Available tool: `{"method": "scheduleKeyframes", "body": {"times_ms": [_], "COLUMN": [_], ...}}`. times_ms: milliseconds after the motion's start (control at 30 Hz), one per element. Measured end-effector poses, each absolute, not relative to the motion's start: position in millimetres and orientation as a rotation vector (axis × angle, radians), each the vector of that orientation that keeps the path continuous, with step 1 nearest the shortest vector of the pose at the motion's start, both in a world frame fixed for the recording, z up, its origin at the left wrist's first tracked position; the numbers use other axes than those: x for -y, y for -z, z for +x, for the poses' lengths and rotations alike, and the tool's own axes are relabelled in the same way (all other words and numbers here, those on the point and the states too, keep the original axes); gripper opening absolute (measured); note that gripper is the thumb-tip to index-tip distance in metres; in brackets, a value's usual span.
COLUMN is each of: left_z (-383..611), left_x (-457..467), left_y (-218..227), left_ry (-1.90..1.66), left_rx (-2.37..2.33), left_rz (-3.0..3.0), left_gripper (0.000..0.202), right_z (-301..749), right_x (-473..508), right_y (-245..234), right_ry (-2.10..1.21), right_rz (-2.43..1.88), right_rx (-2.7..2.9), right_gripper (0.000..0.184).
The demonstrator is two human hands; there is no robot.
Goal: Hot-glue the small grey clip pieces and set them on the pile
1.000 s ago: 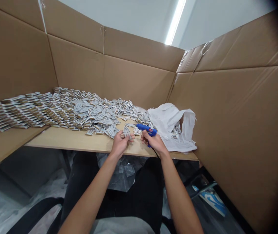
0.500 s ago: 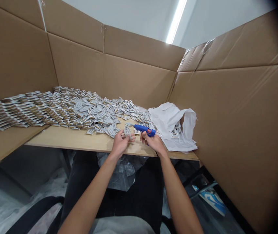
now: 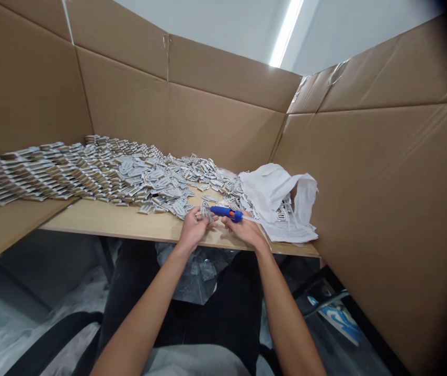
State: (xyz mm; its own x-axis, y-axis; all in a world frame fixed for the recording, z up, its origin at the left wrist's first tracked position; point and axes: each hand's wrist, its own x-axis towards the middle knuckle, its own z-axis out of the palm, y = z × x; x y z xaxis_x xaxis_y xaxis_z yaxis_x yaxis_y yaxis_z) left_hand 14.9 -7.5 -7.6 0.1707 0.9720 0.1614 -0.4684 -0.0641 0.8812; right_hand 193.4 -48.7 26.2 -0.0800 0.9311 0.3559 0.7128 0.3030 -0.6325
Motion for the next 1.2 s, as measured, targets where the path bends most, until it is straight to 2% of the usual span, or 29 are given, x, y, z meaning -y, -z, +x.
{"method": "scheduleKeyframes", "body": {"times_ms": [967,1200], "left_z": [13.5,13.2], "left_x": [10.8,-0.4], "left_y": [5.4,23.2], "left_ry": [-1.380,-1.463], "left_rx": [-0.680,-0.768], "left_rz": [1.060,1.262], "left_gripper": [0.032,0.039], "right_z": [179.8,157.6], "right_x": [58.3,72.3], "right_y": [-43.3,-52.4], "right_ry": [-0.348,0.051], "right_rz": [-1.554,-1.581], "right_rx": [1.935,2.134], "right_gripper": [0.049,0.031]}}
